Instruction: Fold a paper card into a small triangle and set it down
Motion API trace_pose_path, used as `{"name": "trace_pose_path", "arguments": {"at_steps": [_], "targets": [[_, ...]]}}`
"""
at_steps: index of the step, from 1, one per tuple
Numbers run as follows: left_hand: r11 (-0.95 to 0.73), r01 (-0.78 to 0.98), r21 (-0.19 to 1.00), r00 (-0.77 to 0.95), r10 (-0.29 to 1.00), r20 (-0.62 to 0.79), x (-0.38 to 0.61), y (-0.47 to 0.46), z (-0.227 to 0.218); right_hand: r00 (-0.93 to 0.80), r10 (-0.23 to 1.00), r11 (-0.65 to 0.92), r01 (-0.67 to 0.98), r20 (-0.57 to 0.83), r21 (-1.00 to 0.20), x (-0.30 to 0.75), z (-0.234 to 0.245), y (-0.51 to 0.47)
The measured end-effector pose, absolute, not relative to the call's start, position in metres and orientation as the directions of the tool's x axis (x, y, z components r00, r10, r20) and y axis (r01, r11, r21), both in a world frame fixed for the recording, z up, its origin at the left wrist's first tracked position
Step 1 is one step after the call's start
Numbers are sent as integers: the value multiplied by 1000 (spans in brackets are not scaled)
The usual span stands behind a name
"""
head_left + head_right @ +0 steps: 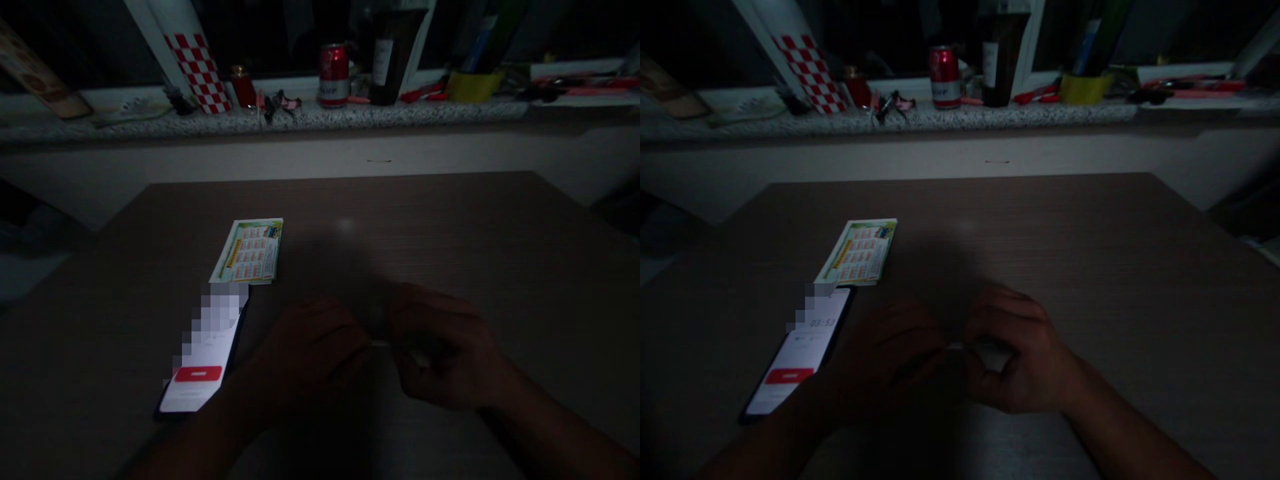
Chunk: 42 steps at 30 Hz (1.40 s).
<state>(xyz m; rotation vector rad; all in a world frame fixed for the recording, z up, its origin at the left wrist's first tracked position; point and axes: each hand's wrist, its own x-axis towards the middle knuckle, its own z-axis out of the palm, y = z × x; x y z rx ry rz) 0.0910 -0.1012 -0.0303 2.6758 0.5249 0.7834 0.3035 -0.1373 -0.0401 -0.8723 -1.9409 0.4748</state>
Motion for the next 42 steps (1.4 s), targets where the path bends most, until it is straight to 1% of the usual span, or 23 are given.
{"name": "trace_pose_path", "arguments": {"at_steps": [2,6,13,18,22,26,29,31,32,33,34,38,40,42], "targets": [[-886,255,388,793,421,440,92,-102,-30,-327,718,696,363,615,-619,302,-40,-138],[-866,276,417,787,452,419,90,-102,-31,-296,718,695,357,630,-624,303,-37,-138],[-887,277,369,812,421,405,92,-103,-32,-350,703,710,388,619,-588,298,-41,-136],[-886,284,367,851,409,330,92,-105,-34,-391,696,718,388,603,-578,292,-43,-137],[-895,246,373,840,389,379,90,-104,-36,-361,697,716,394,619,-576,294,-43,-136],[-888,250,385,811,409,417,88,-101,-32,-338,705,708,385,624,-592,302,-42,-135],[-860,244,447,773,452,446,85,-97,-28,-293,736,674,402,610,-621,311,-39,-132],[-820,258,510,751,503,428,84,-95,-27,-262,765,640,418,589,-645,315,-36,-131],[-796,276,538,750,529,397,85,-95,-27,-239,768,634,418,594,-651,316,-35,-131],[-778,276,564,732,551,401,86,-95,-28,-241,765,639,401,598,-657,316,-34,-131],[-750,282,598,729,573,375,87,-96,-28,-242,762,644,379,600,-665,315,-33,-131],[-537,339,772,639,734,230,93,-101,-27,-262,792,611,350,552,-710,311,-31,-134],[-445,316,838,595,781,191,96,-103,-25,-245,809,588,367,534,-721,310,-32,-135],[-397,283,873,568,803,181,98,-103,-24,-217,832,554,389,511,-736,309,-35,-135]]}}
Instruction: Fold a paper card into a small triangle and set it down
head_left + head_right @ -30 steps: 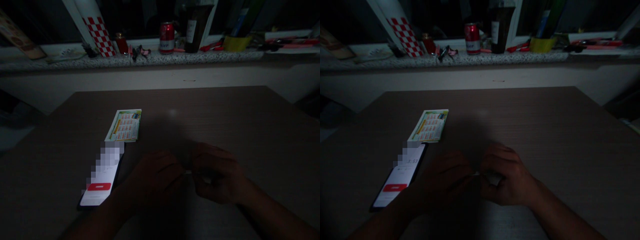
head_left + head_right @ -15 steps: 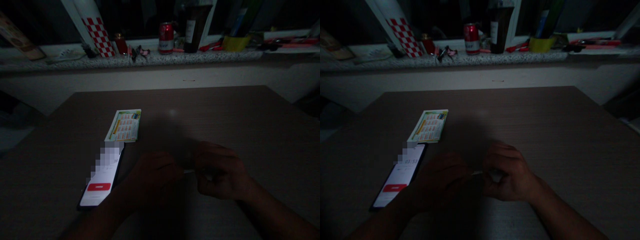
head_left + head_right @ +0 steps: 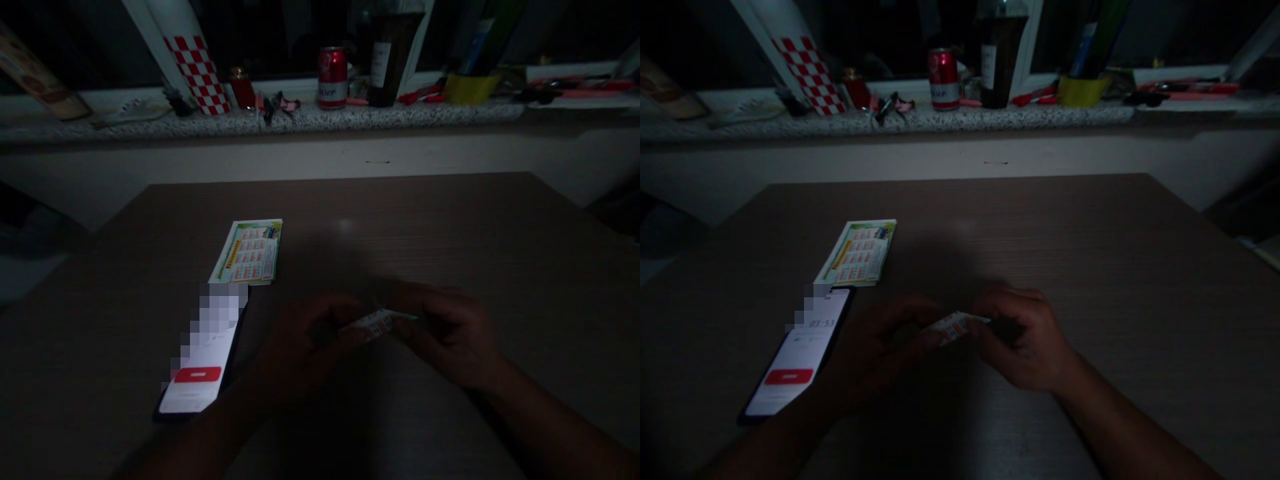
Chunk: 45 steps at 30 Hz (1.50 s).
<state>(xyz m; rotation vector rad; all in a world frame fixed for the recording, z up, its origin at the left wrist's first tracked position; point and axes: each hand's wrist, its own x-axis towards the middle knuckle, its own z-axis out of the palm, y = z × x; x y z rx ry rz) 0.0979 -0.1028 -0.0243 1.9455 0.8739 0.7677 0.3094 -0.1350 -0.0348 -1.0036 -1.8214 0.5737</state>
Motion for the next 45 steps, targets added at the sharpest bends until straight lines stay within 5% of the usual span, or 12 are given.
{"name": "trace_pose_path", "arguments": {"at_steps": [13,18,27,39,45], "targets": [[-690,481,541,596,710,375,97,-113,-42,3,967,241,337,257,-910,297,-42,-138],[-616,415,669,550,756,356,101,-109,-37,-104,957,289,263,271,-920,296,-44,-138],[-409,303,861,513,831,214,107,-109,-34,-109,946,323,428,306,-844,294,-44,-137],[-452,451,770,419,869,265,114,-114,-51,-123,928,339,672,351,-659,283,-51,-137],[-261,503,824,298,947,118,118,-112,-50,-117,934,323,683,338,-655,281,-54,-137]]}}
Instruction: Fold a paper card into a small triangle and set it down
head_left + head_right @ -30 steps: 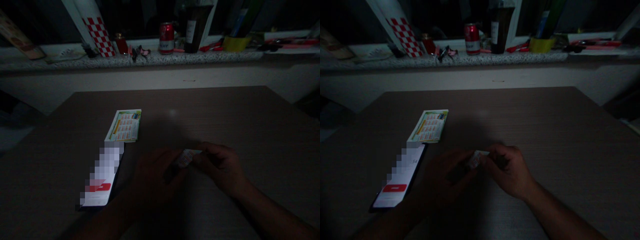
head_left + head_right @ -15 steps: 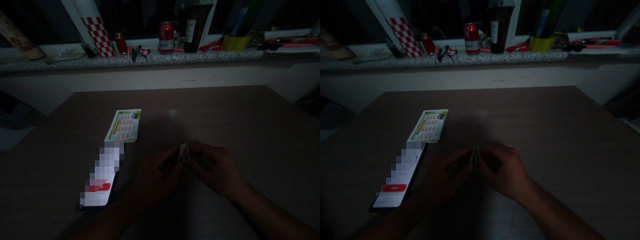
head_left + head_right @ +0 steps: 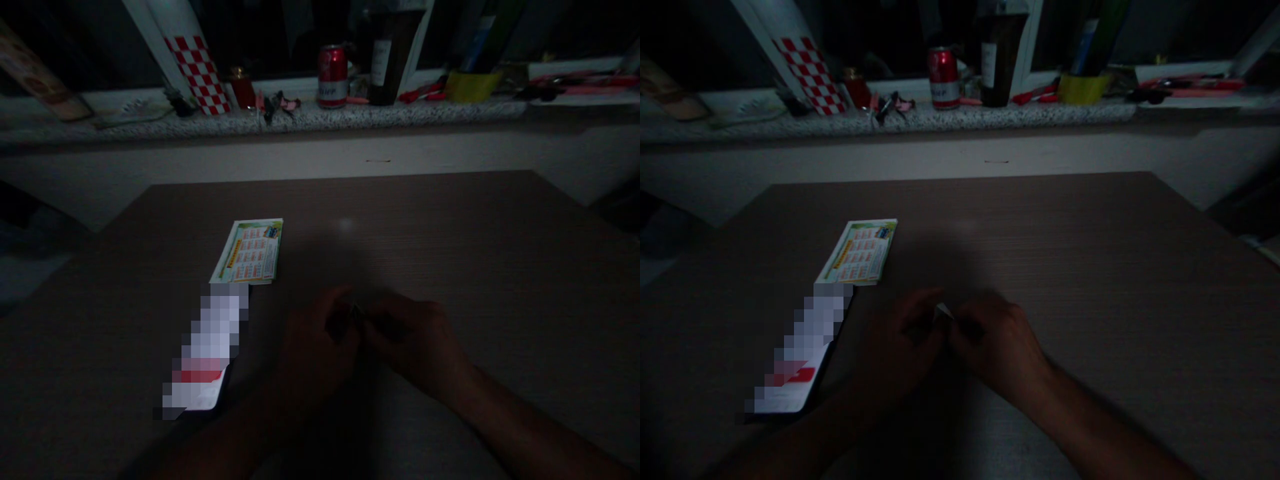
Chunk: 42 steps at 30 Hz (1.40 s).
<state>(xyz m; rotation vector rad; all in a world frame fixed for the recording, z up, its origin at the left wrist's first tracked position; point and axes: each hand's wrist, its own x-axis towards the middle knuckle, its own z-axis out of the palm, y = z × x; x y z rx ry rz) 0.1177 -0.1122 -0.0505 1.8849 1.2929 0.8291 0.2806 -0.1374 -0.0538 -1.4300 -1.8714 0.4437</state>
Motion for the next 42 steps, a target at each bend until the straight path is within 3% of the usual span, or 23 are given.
{"name": "trace_pose_path", "arguments": {"at_steps": [5,15,19,23,27,31,42], "targets": [[-95,479,872,251,967,-33,119,-110,-44,-73,953,262,692,295,-673,281,-52,-137],[-72,388,919,272,962,-40,116,-110,-42,-49,973,203,645,226,-736,283,-51,-137],[151,102,983,370,912,-179,113,-104,-47,-53,973,207,620,223,-757,284,-52,-137],[496,-202,845,512,788,-341,113,-99,-49,-18,957,242,596,288,-766,286,-51,-139],[565,-280,776,516,770,-375,113,-97,-46,-113,886,409,645,449,-646,287,-48,-140],[568,-305,764,517,773,-368,112,-96,-48,-291,815,552,655,502,-516,290,-46,-139],[576,-251,778,535,753,-385,113,-96,-52,-335,830,529,726,447,-439,291,-50,-140]]}}
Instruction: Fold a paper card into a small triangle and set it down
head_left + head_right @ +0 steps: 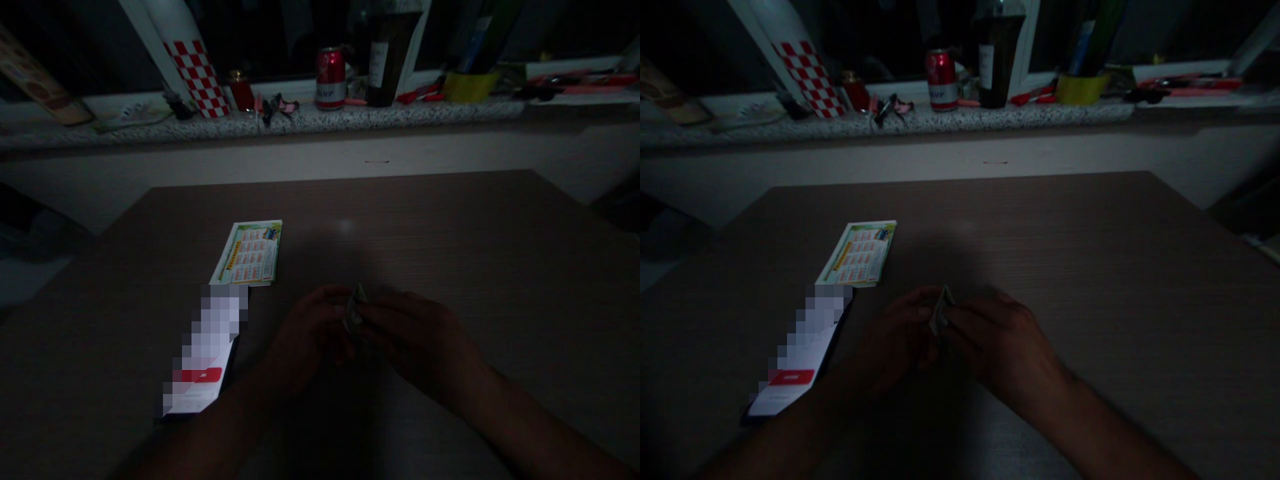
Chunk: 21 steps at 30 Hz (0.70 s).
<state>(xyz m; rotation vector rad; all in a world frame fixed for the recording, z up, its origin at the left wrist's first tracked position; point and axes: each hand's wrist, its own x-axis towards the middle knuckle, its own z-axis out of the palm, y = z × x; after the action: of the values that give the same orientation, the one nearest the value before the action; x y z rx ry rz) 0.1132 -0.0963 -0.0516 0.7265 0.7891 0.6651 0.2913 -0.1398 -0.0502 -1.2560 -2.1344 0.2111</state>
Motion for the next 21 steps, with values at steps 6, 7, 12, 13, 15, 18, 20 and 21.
{"name": "trace_pose_path", "arguments": {"at_steps": [6,7,12,13,15,18,20,21], "targets": [[590,-202,782,508,745,-431,115,-99,-53,-343,868,473,791,359,-387,289,-50,-144],[595,-200,779,513,741,-434,115,-99,-53,-344,872,467,798,347,-382,289,-50,-145],[571,-204,795,523,750,-404,117,-99,-52,-362,871,475,795,333,-377,287,-50,-145],[570,-210,795,523,752,-401,118,-100,-52,-363,868,478,792,338,-379,287,-51,-144],[577,-219,787,528,748,-402,119,-100,-51,-361,867,479,793,343,-376,287,-51,-144],[586,-230,777,545,739,-396,119,-100,-52,-373,864,487,790,337,-373,287,-51,-144],[586,-246,773,548,741,-388,120,-100,-53,-383,864,490,790,327,-369,287,-52,-144],[585,-252,771,548,743,-385,120,-100,-53,-388,862,493,790,325,-365,288,-52,-144]]}}
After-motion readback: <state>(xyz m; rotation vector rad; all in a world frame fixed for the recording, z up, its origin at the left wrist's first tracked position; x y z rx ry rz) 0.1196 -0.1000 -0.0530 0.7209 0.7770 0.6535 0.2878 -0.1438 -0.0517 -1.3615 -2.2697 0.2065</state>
